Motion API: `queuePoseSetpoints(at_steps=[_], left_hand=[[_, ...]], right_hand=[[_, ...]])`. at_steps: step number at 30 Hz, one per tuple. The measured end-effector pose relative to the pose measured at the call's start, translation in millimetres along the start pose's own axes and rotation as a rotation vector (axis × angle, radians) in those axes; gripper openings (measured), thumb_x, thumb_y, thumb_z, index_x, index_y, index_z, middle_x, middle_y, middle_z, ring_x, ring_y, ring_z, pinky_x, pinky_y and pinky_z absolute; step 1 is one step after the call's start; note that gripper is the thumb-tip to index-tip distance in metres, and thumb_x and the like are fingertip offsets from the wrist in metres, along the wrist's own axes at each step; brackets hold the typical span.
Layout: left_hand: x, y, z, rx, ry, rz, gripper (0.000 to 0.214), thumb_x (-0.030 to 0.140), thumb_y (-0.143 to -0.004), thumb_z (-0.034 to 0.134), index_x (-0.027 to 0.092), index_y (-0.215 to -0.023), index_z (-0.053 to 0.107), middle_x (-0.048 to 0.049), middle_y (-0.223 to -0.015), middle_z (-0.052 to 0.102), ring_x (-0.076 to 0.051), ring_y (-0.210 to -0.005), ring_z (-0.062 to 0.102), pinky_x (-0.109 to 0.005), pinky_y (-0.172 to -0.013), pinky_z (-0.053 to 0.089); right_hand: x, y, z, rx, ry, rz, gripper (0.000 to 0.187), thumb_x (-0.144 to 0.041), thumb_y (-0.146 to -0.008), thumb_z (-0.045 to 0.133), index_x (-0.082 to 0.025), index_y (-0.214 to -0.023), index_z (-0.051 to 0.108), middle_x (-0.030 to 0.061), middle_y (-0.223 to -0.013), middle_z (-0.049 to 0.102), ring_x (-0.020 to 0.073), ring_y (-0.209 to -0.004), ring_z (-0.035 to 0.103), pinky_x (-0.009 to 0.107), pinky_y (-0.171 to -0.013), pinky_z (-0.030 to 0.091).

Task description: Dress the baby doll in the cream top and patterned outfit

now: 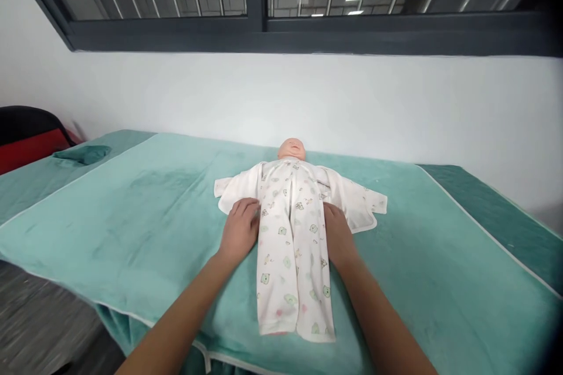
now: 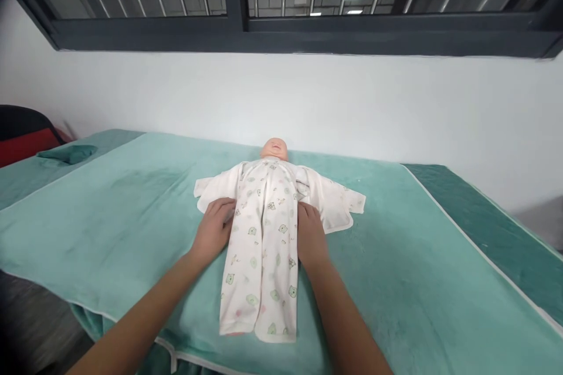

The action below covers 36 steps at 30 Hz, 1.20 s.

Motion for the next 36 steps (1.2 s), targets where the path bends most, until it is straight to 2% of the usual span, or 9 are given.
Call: queuePoseSetpoints(at_steps=[4, 7, 11, 15, 20, 25, 29, 36], left_hand=[[16.6, 16.4, -0.4, -0.117, -0.008, 0.08, 0.031, 0.018, -0.093, 0.047, 0.023, -0.118, 0.065, -0.0083, -0.124, 0.063, -0.026, -0.123, 0.051, -0.047, -0.106, 0.044], [24.3, 19.5, 1.2, -0.181, -0.024, 0.121, 0.035, 0.021, -0.092, 0.051, 0.023, -0.126, 0.062, -0.0086, -0.128, 0.061, -0.026, -0.124, 0.049, -0.047, -0.109, 0.042], [24.8, 20.6, 7.9, -0.227, -0.048, 0.145, 0.043, 0.023, -0.092, 0.053, 0.023, -0.135, 0.055, -0.0089, -0.132, 0.06, -0.026, -0.131, 0.046, -0.052, -0.119, 0.029], [24.9, 18.1, 11.8, -0.218, -0.077, 0.164, 0.041, 0.019, -0.091, 0.051, 0.021, -0.132, 0.056, -0.0094, -0.129, 0.062, -0.026, -0.129, 0.047, -0.052, -0.119, 0.029], [29.2, 8.3, 13.6, -0.196, -0.141, 0.241, 0.03, 0.015, -0.089, 0.05, 0.019, -0.115, 0.063, -0.0098, -0.112, 0.064, -0.026, -0.114, 0.053, -0.049, -0.113, 0.036], [28.7, 0.0, 17.4, -0.202, -0.202, 0.271, 0.022, 0.011, -0.086, 0.05, 0.019, -0.1, 0.065, -0.0107, -0.099, 0.062, -0.027, -0.101, 0.055, -0.043, -0.092, 0.046], [28.6, -0.1, 15.9, -0.18, -0.251, 0.263, 0.017, 0.015, -0.09, 0.047, 0.018, -0.094, 0.063, -0.0109, -0.094, 0.061, -0.028, -0.092, 0.055, -0.042, -0.081, 0.045], [24.9, 6.1, 7.1, -0.109, -0.235, 0.216, 0.018, 0.015, -0.089, 0.048, 0.019, -0.078, 0.061, -0.008, -0.083, 0.06, -0.024, -0.084, 0.053, -0.038, -0.075, 0.042]], right_hand=[[-11.1, 47.7, -13.5, 0.043, 0.074, -0.019, 0.035, -0.013, -0.092, 0.044, -0.024, -0.12, 0.061, 0.0107, -0.122, 0.063, 0.0296, -0.117, 0.053, 0.05, -0.101, 0.044], [-18.0, 63.2, -18.2, 0.05, 0.121, -0.052, 0.034, -0.013, -0.093, 0.045, -0.024, -0.12, 0.062, 0.0087, -0.122, 0.064, 0.0287, -0.117, 0.053, 0.049, -0.103, 0.042], [-23.8, 49.7, -8.4, -0.076, 0.181, -0.119, 0.035, -0.01, -0.091, 0.049, -0.024, -0.119, 0.063, 0.0061, -0.124, 0.063, 0.0268, -0.117, 0.051, 0.046, -0.107, 0.038], [-24.4, 28.6, 0.0, -0.154, 0.248, -0.13, 0.03, -0.007, -0.087, 0.052, -0.021, -0.11, 0.064, 0.0074, -0.113, 0.062, 0.0243, -0.106, 0.052, 0.036, -0.091, 0.044], [-28.7, 27.4, 0.7, -0.094, 0.389, -0.06, 0.015, -0.012, -0.09, 0.052, -0.019, -0.099, 0.062, 0.0113, -0.105, 0.058, 0.0255, -0.096, 0.05, 0.036, -0.081, 0.041], [-29.1, 29.4, 2.0, -0.055, 0.455, -0.02, 0.013, -0.009, -0.09, 0.052, -0.019, -0.096, 0.059, 0.012, -0.103, 0.057, 0.0259, -0.094, 0.048, 0.036, -0.079, 0.039], [-26.6, 26.6, 1.0, -0.056, 0.409, -0.042, 0.006, -0.014, -0.089, 0.055, -0.02, -0.09, 0.056, 0.0103, -0.097, 0.057, 0.0251, -0.09, 0.047, 0.035, -0.076, 0.037], [-31.2, 39.0, -14.0, 0.042, 0.266, -0.041, 0.013, -0.012, -0.087, 0.05, -0.021, -0.079, 0.048, 0.0053, -0.085, 0.055, 0.022, -0.084, 0.046, 0.033, -0.075, 0.036]])
Point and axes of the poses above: each hand's wrist, its own y-axis away from the middle knuckle, its own z-axis out of the palm, x = y × z, the point moved 9 cm from there along -y, towards the middle knuckle
